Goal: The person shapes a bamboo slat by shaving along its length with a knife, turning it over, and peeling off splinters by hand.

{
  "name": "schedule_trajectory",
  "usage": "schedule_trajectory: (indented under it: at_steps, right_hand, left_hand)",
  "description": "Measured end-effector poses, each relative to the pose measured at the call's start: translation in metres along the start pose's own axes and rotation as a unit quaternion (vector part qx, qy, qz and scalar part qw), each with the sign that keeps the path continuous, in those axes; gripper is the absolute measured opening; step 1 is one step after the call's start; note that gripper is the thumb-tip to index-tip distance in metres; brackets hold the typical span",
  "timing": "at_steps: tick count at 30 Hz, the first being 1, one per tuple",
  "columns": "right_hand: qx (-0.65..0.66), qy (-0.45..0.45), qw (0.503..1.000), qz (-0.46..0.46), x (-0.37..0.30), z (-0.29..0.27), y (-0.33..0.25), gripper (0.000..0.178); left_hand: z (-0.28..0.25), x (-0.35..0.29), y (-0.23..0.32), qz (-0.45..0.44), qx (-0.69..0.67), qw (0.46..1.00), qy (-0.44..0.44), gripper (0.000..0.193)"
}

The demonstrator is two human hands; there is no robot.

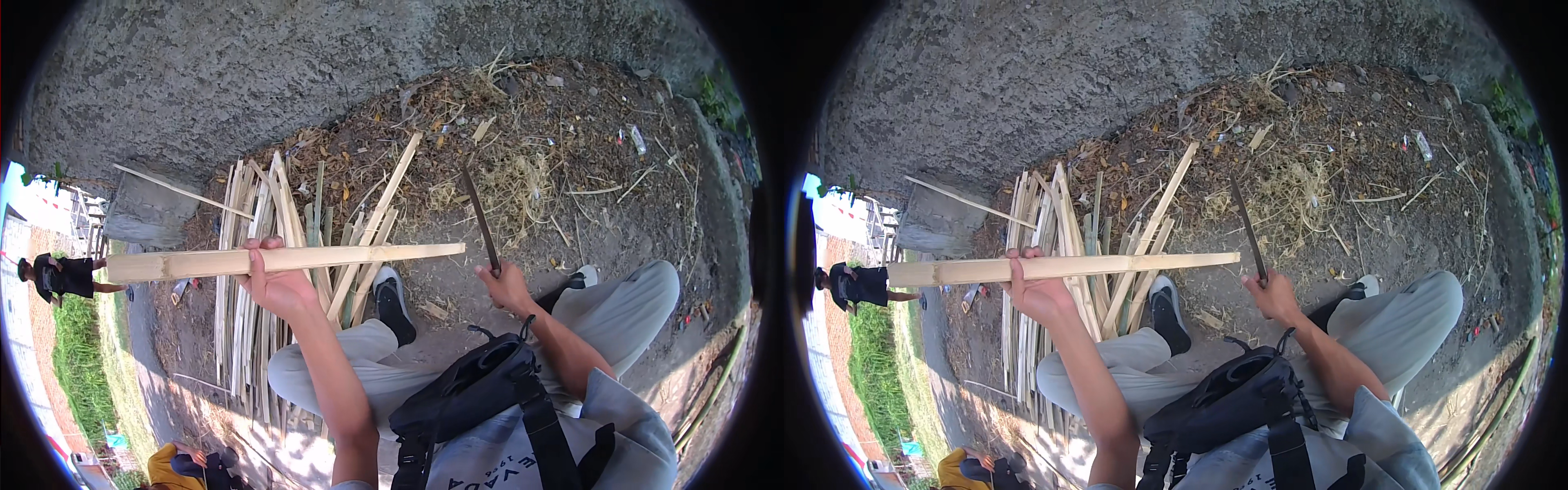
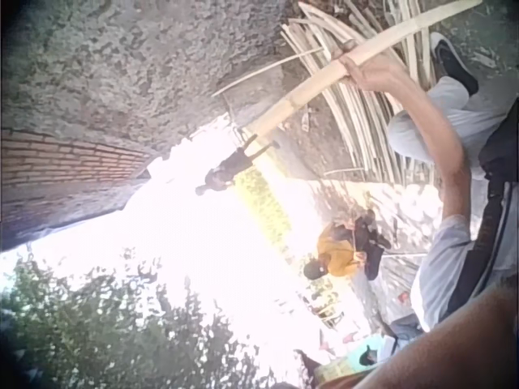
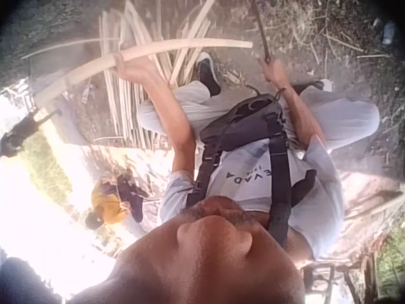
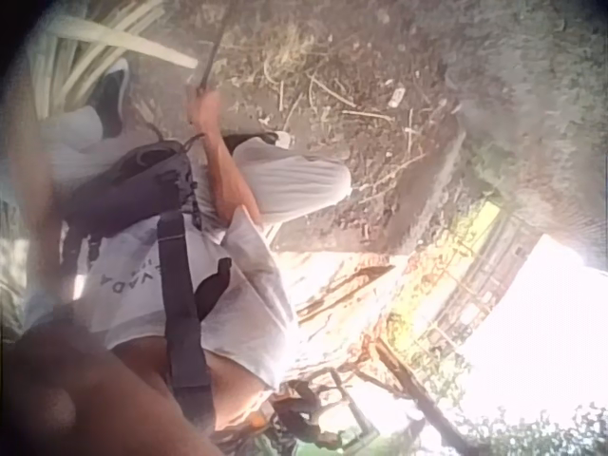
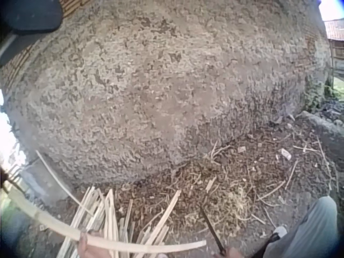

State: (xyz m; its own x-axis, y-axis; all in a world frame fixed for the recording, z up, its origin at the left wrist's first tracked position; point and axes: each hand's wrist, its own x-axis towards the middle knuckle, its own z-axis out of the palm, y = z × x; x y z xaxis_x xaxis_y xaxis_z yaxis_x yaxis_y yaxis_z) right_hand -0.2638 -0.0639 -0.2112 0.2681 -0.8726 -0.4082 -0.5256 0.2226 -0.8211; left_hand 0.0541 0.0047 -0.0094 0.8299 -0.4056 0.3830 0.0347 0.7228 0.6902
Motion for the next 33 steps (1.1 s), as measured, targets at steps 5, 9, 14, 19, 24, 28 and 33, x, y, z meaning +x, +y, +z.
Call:
schedule_trajectory:
  at_steps: [5, 9, 14, 19, 24, 28, 33]
  right_hand:
    - [0.088, 0.091, 0.991, -0.036, -0.008, -0.005, -0.021, 0.036]
    - [0.189, 0.179, 0.963, -0.075, -0.010, -0.005, -0.019, 0.029]
    - [0.385, 0.247, 0.887, -0.065, -0.001, -0.012, -0.029, 0.021]
    - [0.525, 0.336, 0.781, -0.046, 0.012, -0.038, -0.030, 0.017]
    - [0.562, 0.375, 0.737, -0.014, 0.015, -0.058, -0.023, 0.015]
    - [0.544, 0.409, 0.730, -0.066, 0.015, -0.053, -0.022, 0.020]
    - [0.531, 0.399, 0.739, -0.109, 0.008, -0.046, -0.030, 0.025]
  left_hand:
    - [-0.037, 0.010, -0.004, -0.058, -0.086, 0.989, 0.110, 0.011]
    - [-0.044, -0.019, -0.039, -0.175, -0.141, 0.957, 0.182, 0.013]
    - [-0.056, -0.050, -0.084, -0.299, -0.166, 0.886, 0.314, 0.016]
    - [-0.062, -0.068, -0.114, -0.371, -0.131, 0.885, 0.247, 0.021]
    - [-0.033, -0.096, -0.118, -0.498, 0.083, 0.857, 0.102, 0.052]
    - [0.013, -0.168, -0.118, -0.033, 0.570, 0.811, -0.129, 0.084]
    - [0.041, -0.193, -0.110, 0.146, 0.599, 0.635, -0.466, 0.074]
